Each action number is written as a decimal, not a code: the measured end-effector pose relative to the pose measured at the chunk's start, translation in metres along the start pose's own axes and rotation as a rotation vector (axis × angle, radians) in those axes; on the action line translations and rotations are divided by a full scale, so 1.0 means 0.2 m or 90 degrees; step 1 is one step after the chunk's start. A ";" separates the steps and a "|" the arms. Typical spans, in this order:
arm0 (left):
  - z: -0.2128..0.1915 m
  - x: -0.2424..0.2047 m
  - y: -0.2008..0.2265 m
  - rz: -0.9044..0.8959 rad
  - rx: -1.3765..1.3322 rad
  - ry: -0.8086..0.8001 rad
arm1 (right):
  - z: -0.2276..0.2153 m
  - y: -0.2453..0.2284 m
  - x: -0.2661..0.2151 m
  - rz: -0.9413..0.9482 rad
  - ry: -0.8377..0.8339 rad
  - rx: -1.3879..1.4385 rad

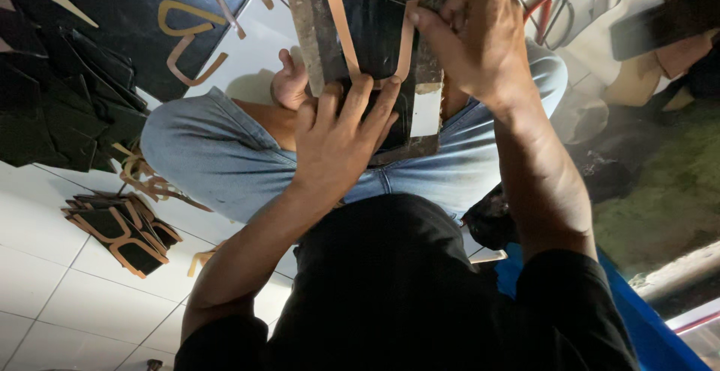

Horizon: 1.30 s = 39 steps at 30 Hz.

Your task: The person sits on the floor and repeatedly applies a light-colored U-shaped strip to the edge of a black shoe sole piece. They press the strip into place, then remove it and repeat the process on the same or similar sole pieces.

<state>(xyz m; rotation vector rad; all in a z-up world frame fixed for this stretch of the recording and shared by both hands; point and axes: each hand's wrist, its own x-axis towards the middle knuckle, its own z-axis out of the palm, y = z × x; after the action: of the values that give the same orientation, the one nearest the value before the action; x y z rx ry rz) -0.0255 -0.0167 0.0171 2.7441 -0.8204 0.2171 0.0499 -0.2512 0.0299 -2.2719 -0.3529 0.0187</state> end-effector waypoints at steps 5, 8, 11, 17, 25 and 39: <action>-0.02 0.03 0.01 -0.007 -0.021 -0.025 | 0.01 0.05 0.02 0.030 -0.007 0.042; -0.05 0.05 0.01 0.005 -0.022 -0.025 | 0.02 0.06 0.02 0.079 -0.019 0.043; -0.07 0.07 0.00 0.048 0.020 -0.024 | 0.03 0.07 0.02 0.048 -0.007 0.054; -0.06 0.13 -0.03 0.141 0.043 -0.031 | 0.05 0.05 0.01 0.083 0.028 0.084; -0.03 0.14 -0.02 0.140 0.055 -0.010 | 0.07 -0.05 -0.06 -0.015 0.051 -0.002; 0.09 0.29 -0.45 -0.130 -0.375 0.143 | 0.29 -0.17 -0.19 -0.093 0.007 -0.020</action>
<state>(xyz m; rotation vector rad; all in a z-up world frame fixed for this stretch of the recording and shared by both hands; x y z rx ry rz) 0.0729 0.0206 -0.0057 2.1772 -0.4469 0.1977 -0.0029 -0.1970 0.0136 -2.2700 -0.5154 -0.0754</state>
